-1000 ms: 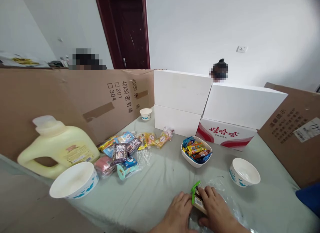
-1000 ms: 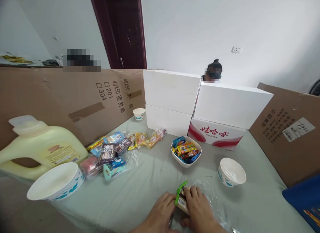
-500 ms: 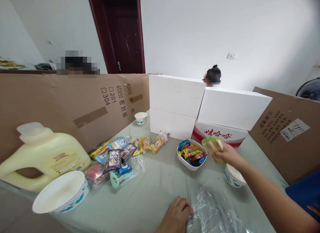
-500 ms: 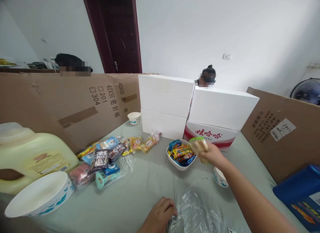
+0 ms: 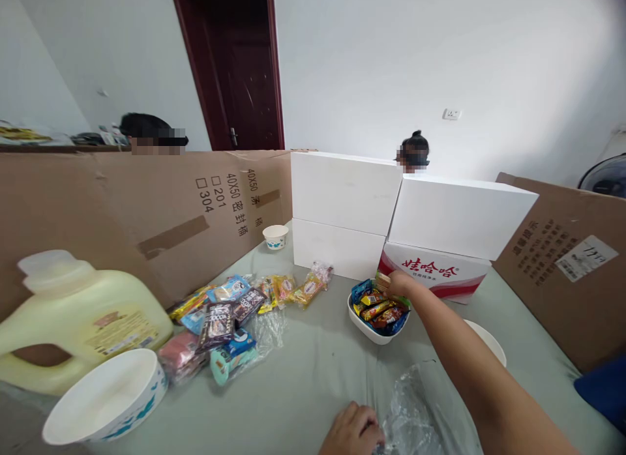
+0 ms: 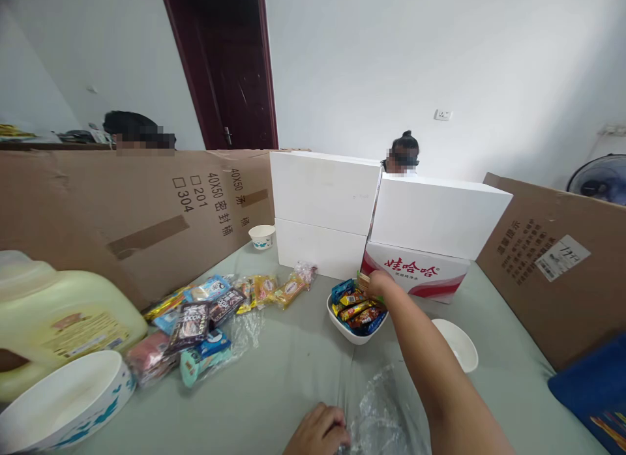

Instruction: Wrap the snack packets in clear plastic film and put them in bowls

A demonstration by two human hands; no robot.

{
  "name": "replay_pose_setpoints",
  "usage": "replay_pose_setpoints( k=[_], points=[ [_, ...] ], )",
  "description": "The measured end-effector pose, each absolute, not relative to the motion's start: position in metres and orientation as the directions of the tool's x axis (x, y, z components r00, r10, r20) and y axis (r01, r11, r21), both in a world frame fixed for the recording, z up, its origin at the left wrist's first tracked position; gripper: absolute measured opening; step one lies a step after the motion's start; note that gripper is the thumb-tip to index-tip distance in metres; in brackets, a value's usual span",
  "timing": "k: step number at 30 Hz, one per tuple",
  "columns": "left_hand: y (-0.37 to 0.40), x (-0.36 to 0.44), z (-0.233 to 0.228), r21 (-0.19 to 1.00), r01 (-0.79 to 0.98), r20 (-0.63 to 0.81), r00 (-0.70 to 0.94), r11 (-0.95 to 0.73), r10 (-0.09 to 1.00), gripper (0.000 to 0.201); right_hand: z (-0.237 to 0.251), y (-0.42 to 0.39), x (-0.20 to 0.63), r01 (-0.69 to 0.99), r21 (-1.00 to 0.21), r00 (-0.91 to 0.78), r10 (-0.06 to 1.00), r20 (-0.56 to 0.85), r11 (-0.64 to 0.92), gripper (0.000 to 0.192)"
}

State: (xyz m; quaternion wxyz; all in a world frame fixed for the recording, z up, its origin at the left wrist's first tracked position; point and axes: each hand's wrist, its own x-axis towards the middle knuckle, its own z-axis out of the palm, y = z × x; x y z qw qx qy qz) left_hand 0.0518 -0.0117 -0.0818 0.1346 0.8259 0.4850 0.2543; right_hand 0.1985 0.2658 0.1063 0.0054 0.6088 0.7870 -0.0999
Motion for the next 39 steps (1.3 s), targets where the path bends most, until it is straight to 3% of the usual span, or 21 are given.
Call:
replay_pose_setpoints(
  k=[4, 8, 11, 15, 21, 23, 26, 30, 33, 35, 37, 39],
  points=[
    [-0.013, 0.050, -0.081, 0.478, 0.714, 0.298, 0.416, -0.512, 0.859, 0.009, 0.114, 0.262, 0.209, 0.963, -0.073, -0.268, 0.954, -0.134, 0.261, 0.032],
    [-0.012, 0.048, -0.086, 0.467, 0.709, 0.306, 0.431, -0.528, 0.849, 0.010, 0.126, 0.244, 0.212, 0.938, -0.054, -0.343, 0.939, -0.005, 0.342, 0.032],
    [-0.011, 0.047, -0.090, 0.459, 0.702, 0.306, 0.450, -0.544, 0.839, 0.010, 0.132, 0.223, 0.205, 0.865, -0.048, -0.497, 0.866, 0.053, 0.499, 0.032],
    [-0.011, 0.047, -0.090, 0.460, 0.699, 0.314, 0.449, -0.548, 0.837, 0.011, 0.125, 0.204, 0.192, 0.760, -0.026, -0.648, 0.761, 0.030, 0.649, 0.036],
    [-0.012, 0.045, -0.084, 0.453, 0.689, 0.354, 0.443, -0.566, 0.823, 0.010, 0.101, 0.207, 0.180, 0.800, 0.029, -0.600, 0.800, -0.006, 0.600, 0.041],
    [-0.012, 0.043, -0.080, 0.462, 0.666, 0.365, 0.460, -0.586, 0.810, 0.017, 0.101, 0.210, 0.181, 0.816, 0.021, -0.577, 0.817, -0.011, 0.577, 0.051],
    [-0.015, 0.042, -0.069, 0.507, 0.636, 0.323, 0.485, -0.582, 0.812, 0.044, 0.108, 0.198, 0.188, 0.816, -0.029, -0.577, 0.817, 0.015, 0.577, 0.061],
    [-0.024, 0.045, -0.045, 0.581, 0.659, 0.235, 0.427, -0.478, 0.873, 0.064, 0.105, 0.131, 0.210, 0.769, -0.140, -0.625, 0.779, 0.038, 0.624, 0.036],
    [-0.025, 0.042, -0.024, 0.611, 0.671, 0.163, 0.413, -0.420, 0.896, 0.059, 0.082, 0.058, 0.235, 0.688, -0.235, -0.717, 0.693, -0.074, 0.686, 0.025],
    [-0.018, 0.033, -0.010, 0.619, 0.685, 0.113, 0.407, -0.385, 0.906, 0.045, 0.063, 0.013, 0.254, 0.681, -0.252, -0.730, 0.665, -0.159, 0.687, 0.036],
    [-0.008, 0.021, 0.005, 0.599, 0.727, 0.062, 0.375, -0.335, 0.925, 0.033, 0.046, -0.022, 0.272, 0.742, -0.232, -0.670, 0.711, -0.212, 0.630, 0.045],
    [0.004, 0.009, 0.017, 0.544, 0.795, 0.024, 0.304, -0.267, 0.953, 0.026, 0.034, -0.046, 0.283, 0.797, -0.225, -0.602, 0.768, -0.221, 0.560, 0.042]
  ],
)
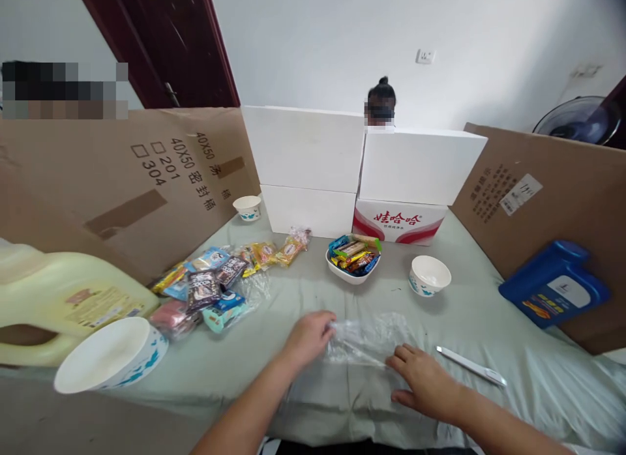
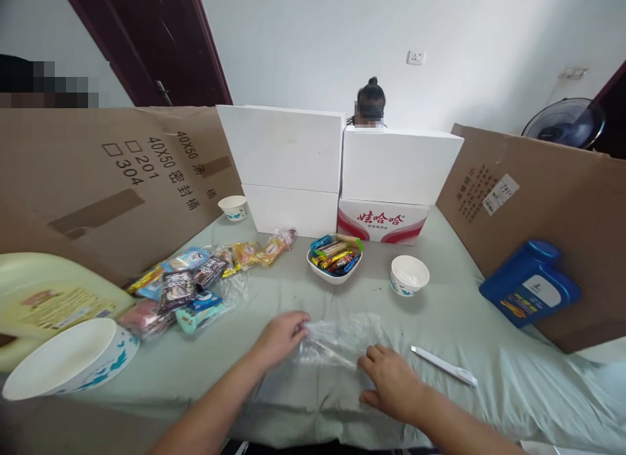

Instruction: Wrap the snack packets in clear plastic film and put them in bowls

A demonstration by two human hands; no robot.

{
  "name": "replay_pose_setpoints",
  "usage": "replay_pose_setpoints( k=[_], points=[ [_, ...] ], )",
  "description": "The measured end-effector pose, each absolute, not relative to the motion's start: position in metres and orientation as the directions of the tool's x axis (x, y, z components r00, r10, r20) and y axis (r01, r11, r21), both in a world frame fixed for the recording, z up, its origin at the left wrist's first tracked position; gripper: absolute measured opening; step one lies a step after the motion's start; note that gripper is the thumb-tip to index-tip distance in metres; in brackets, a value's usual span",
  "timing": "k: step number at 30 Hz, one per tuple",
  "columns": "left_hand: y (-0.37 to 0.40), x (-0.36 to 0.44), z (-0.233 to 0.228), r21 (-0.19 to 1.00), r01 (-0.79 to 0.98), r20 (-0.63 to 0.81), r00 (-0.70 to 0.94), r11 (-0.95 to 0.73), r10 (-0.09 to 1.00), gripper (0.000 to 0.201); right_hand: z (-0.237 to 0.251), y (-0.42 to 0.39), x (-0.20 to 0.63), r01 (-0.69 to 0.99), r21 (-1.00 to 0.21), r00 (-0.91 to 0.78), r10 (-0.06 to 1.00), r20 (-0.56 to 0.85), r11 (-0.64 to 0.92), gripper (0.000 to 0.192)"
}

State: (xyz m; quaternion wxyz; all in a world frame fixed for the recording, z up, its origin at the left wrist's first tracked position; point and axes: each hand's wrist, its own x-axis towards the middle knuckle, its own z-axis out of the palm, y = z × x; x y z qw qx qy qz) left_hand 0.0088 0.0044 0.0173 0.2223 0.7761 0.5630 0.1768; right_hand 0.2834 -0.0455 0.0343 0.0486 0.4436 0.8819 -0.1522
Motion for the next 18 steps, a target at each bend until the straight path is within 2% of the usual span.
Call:
replay_pose_setpoints(
  k=[3, 7, 11, 13, 15, 18],
  points=[
    [0.018, -0.001, 0.029, 0.445, 0.873, -0.017, 0.228, -0.197, 0.973, 0.019, 0.026, -0.064, 0.287, 0.809, -0.193, -0.587, 0.779, -0.221, 0.555, 0.015],
    [0.028, -0.007, 0.031, 0.417, 0.888, -0.123, 0.269, -0.196, 0.955, 0.015, 0.024, -0.071, 0.285, 0.791, -0.093, -0.608, 0.760, -0.229, 0.604, 0.022],
    [0.039, -0.018, 0.038, 0.389, 0.907, -0.208, 0.258, -0.162, 0.944, 0.016, 0.028, -0.071, 0.295, 0.778, -0.098, -0.621, 0.735, -0.273, 0.621, 0.022],
    [0.042, -0.019, 0.048, 0.347, 0.930, -0.168, 0.190, -0.122, 0.967, 0.015, 0.034, -0.070, 0.299, 0.773, -0.109, -0.624, 0.717, -0.312, 0.625, 0.021],
    [0.035, -0.011, 0.057, 0.302, 0.950, -0.067, 0.096, -0.071, 0.993, 0.019, 0.044, -0.069, 0.299, 0.779, -0.126, -0.616, 0.711, -0.338, 0.615, 0.015],
    [0.006, 0.020, 0.050, 0.226, 0.969, 0.118, 0.070, -0.095, 0.991, 0.029, 0.060, -0.065, 0.289, 0.783, -0.247, -0.622, 0.724, -0.299, 0.571, 0.014]
  ],
)
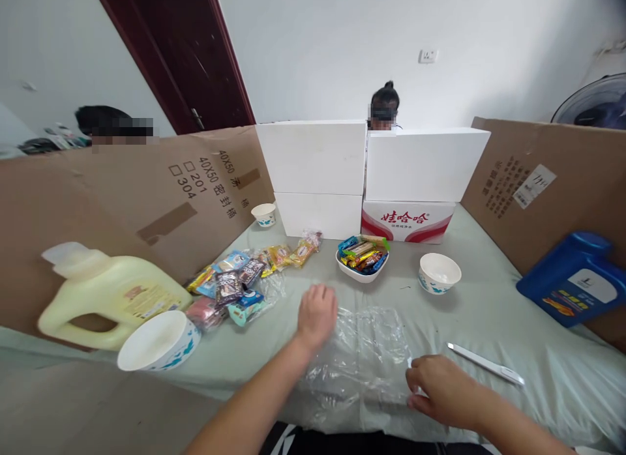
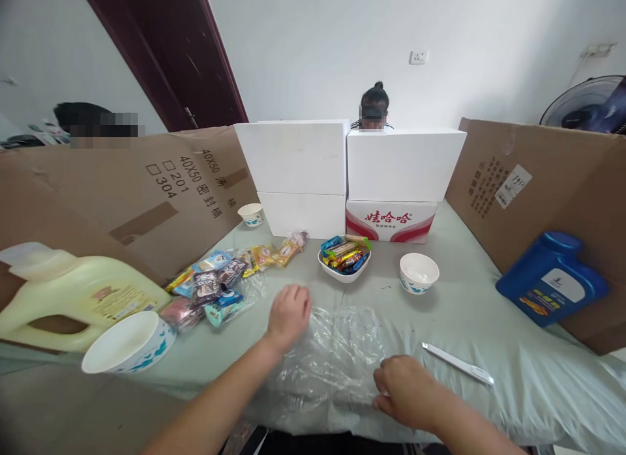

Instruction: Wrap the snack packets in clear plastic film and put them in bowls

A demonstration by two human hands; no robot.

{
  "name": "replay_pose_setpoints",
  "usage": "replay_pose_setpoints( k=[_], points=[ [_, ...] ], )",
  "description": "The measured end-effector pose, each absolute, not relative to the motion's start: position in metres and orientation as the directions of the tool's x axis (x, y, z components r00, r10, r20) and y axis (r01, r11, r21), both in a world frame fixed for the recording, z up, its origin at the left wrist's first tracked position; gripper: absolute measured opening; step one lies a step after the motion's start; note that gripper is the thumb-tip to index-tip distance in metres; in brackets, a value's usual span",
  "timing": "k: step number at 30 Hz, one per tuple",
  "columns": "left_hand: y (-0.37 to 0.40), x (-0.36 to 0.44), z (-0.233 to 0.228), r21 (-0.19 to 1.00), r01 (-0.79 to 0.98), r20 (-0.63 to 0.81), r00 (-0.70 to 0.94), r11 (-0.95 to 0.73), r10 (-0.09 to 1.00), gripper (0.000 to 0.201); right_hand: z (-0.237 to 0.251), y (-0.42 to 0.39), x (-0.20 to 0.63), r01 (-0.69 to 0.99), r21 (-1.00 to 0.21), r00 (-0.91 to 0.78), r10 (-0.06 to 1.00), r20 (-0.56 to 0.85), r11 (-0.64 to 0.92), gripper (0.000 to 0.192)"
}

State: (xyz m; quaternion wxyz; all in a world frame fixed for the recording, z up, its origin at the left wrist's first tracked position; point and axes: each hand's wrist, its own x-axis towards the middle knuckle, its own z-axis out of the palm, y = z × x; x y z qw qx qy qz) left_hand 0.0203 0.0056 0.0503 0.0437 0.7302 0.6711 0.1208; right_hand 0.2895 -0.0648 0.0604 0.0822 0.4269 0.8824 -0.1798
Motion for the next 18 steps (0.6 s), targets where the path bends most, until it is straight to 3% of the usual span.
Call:
replay_pose_setpoints(
  k=[3, 4, 6, 9, 11, 14, 16, 18],
  points=[
    [-0.036, 0.057, 0.018, 0.210, 0.917, 0.056, 0.335, -0.339, 0.941, 0.029, 0.065, -0.049, 0.274, 0.762, -0.380, -0.610, 0.778, -0.149, 0.525, 0.023],
    [-0.047, 0.065, 0.006, 0.219, 0.884, 0.036, 0.415, -0.413, 0.909, 0.044, 0.062, -0.041, 0.269, 0.775, -0.385, -0.571, 0.816, -0.089, 0.501, 0.026],
    [-0.065, 0.074, -0.014, 0.253, 0.754, 0.001, 0.626, -0.606, 0.780, 0.061, 0.049, -0.023, 0.263, 0.841, -0.348, -0.437, 0.899, 0.017, 0.415, 0.029],
    [-0.072, 0.068, -0.022, 0.302, 0.613, 0.012, 0.763, -0.730, 0.646, 0.064, 0.023, -0.001, 0.259, 0.919, -0.285, -0.260, 0.963, 0.078, 0.271, 0.035],
    [-0.069, 0.060, -0.017, 0.332, 0.606, 0.065, 0.750, -0.723, 0.658, 0.059, 0.010, 0.003, 0.258, 0.924, -0.286, -0.244, 0.967, 0.071, 0.255, 0.027],
    [-0.058, 0.051, -0.008, 0.347, 0.748, 0.144, 0.553, -0.565, 0.821, 0.041, 0.002, -0.001, 0.256, 0.897, -0.316, -0.296, 0.951, 0.085, 0.308, 0.010],
    [-0.051, 0.047, -0.008, 0.323, 0.821, 0.141, 0.451, -0.471, 0.881, 0.041, 0.001, -0.002, 0.259, 0.885, -0.335, -0.302, 0.946, 0.116, 0.323, 0.017],
    [-0.047, 0.045, -0.010, 0.294, 0.833, 0.095, 0.462, -0.469, 0.882, 0.051, 0.003, 0.003, 0.270, 0.893, -0.336, -0.260, 0.952, 0.159, 0.300, 0.024]
  ],
)
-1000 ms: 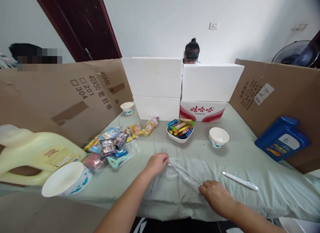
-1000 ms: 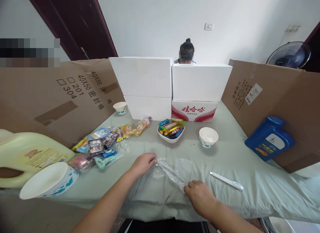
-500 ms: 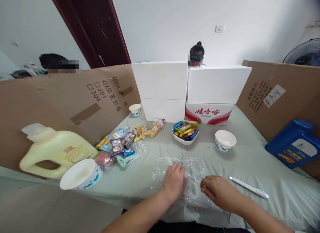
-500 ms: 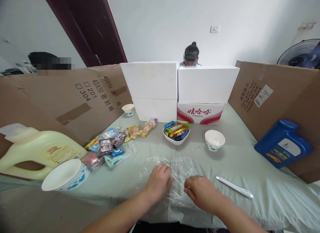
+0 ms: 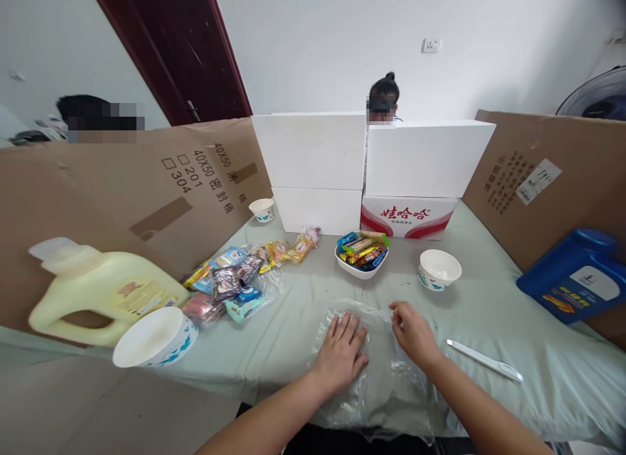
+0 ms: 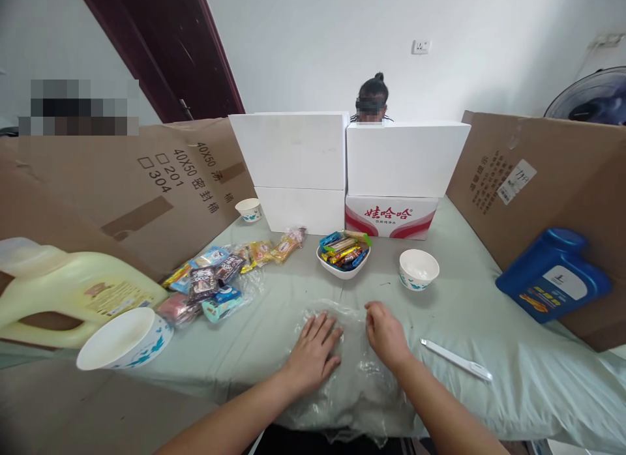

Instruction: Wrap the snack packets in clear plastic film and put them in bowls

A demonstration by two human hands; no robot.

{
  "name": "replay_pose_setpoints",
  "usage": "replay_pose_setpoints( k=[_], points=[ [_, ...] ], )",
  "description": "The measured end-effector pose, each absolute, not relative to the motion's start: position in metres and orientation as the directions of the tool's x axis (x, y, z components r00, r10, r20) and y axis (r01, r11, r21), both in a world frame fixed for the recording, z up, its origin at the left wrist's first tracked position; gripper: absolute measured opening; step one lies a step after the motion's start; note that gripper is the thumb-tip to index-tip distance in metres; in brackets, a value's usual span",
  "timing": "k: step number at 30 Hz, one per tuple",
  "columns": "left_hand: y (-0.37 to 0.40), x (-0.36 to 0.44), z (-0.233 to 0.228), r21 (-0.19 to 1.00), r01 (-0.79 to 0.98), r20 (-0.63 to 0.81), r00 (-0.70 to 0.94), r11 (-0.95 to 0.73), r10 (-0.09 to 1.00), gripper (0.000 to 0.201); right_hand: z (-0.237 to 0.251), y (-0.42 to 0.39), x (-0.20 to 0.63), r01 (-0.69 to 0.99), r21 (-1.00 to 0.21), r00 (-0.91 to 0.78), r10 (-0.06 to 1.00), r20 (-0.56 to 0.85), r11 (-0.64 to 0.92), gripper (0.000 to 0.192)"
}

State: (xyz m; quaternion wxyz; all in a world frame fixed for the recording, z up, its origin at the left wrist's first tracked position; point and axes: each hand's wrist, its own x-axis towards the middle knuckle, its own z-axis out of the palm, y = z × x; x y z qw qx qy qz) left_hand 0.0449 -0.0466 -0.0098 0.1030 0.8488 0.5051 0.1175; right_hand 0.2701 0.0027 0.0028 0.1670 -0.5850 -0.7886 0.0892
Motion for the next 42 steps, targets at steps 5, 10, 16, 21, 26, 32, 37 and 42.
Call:
replay_pose_setpoints(
  k=[5, 10, 16, 21, 26, 32, 37, 42],
  points=[
    [-0.041, 0.046, -0.005, 0.285, 0.859, 0.013, 0.439, -0.424, 0.898, 0.061, 0.016, 0.014, 0.299, 0.936, -0.278, -0.159, 0.963, 0.217, 0.217, 0.026],
    [-0.020, 0.053, 0.010, 0.289, 0.857, 0.065, 0.427, -0.427, 0.902, 0.054, 0.015, -0.009, 0.277, 0.836, -0.246, -0.475, 0.871, 0.123, 0.490, 0.035],
    [0.004, 0.019, -0.005, 0.227, 0.912, -0.014, 0.353, -0.341, 0.935, 0.064, -0.018, -0.021, 0.313, 0.736, -0.187, -0.663, 0.748, -0.005, 0.651, 0.078],
    [-0.024, -0.008, 0.003, 0.312, 0.859, 0.275, 0.328, -0.407, 0.904, 0.037, -0.003, -0.049, 0.350, 0.773, -0.270, -0.563, 0.817, 0.122, 0.573, 0.063],
    [-0.080, -0.029, 0.011, 0.419, 0.556, 0.234, 0.698, -0.718, 0.677, 0.049, 0.016, -0.099, 0.340, 0.569, -0.479, -0.723, 0.684, 0.095, 0.668, 0.103],
    [-0.101, -0.052, -0.002, 0.355, 0.572, 0.053, 0.777, -0.739, 0.627, 0.028, -0.007, -0.112, 0.327, 0.578, -0.406, -0.785, 0.619, -0.038, 0.708, 0.081],
    [-0.101, -0.046, 0.020, 0.478, 0.583, 0.066, 0.722, -0.657, 0.689, 0.019, -0.023, -0.120, 0.322, 0.596, -0.235, -0.763, 0.633, 0.132, 0.768, 0.065],
    [-0.095, -0.041, 0.040, 0.613, 0.633, -0.075, 0.642, -0.473, 0.763, 0.013, -0.025, -0.132, 0.306, 0.509, -0.216, -0.748, 0.553, 0.367, 0.833, 0.043]
  ],
)
